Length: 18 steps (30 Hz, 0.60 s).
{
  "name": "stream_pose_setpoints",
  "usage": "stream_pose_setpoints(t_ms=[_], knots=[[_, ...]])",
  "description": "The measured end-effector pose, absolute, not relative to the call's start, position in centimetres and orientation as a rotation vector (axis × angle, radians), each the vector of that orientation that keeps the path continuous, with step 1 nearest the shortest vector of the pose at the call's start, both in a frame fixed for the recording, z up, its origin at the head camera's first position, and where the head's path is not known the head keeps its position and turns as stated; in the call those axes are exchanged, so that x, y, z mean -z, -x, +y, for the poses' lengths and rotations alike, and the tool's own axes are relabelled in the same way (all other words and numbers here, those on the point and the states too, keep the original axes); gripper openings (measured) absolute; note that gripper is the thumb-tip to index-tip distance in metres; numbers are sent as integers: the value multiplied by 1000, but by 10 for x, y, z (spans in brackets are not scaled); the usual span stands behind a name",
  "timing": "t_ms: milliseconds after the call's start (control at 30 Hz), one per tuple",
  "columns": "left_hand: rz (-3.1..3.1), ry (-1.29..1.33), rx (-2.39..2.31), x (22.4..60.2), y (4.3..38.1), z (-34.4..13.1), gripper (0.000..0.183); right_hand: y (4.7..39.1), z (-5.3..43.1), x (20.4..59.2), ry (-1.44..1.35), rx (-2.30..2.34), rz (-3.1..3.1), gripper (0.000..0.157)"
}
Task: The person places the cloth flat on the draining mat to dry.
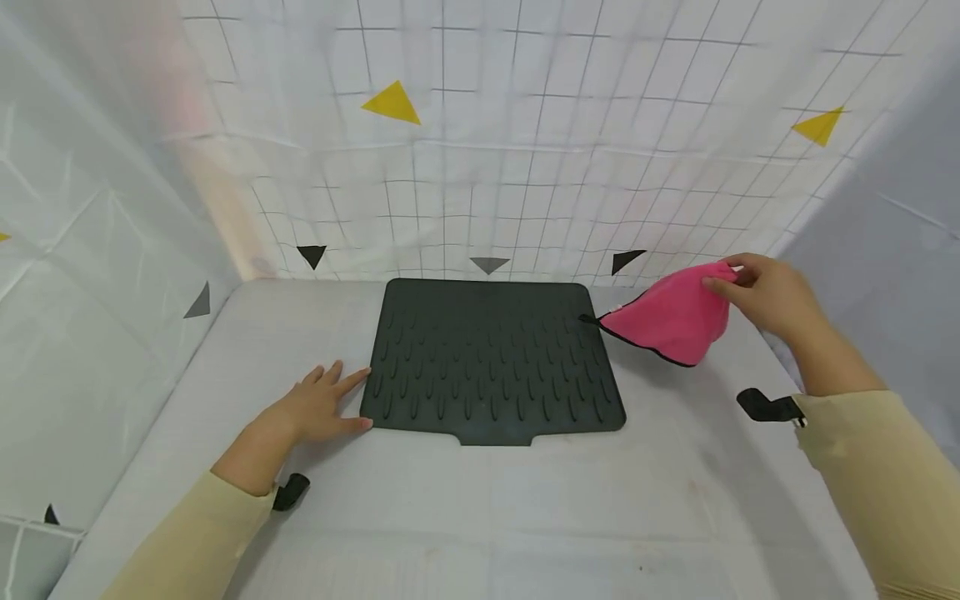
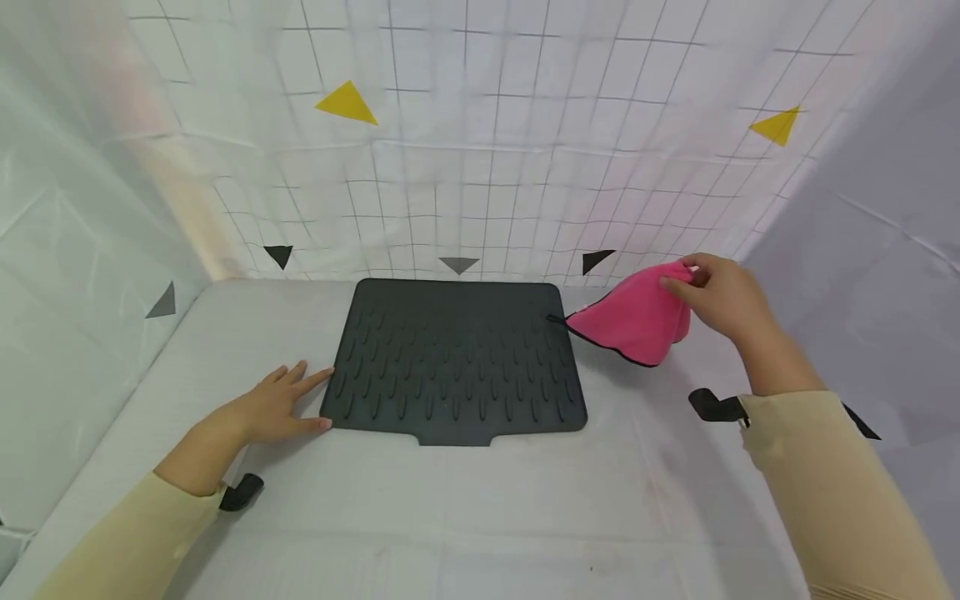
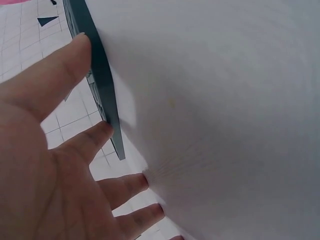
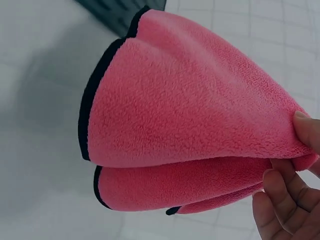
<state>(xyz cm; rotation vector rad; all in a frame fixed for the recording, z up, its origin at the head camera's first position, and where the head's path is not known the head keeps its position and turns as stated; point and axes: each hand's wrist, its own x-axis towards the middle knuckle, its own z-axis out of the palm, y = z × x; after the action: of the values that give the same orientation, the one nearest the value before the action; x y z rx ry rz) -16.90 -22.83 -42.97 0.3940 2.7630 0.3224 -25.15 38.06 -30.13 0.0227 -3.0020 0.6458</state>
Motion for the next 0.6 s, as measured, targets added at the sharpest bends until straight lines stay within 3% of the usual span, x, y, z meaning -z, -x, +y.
stream_pose_setpoints(t_ms=[300,600], knots=[[2763,-397,-324,432,169,-228,90,248,353,274,-92,-648,-2925,73],[2775,-399,-310,433,169,-228,90,250,321,262,-139,-753,-2794,58]])
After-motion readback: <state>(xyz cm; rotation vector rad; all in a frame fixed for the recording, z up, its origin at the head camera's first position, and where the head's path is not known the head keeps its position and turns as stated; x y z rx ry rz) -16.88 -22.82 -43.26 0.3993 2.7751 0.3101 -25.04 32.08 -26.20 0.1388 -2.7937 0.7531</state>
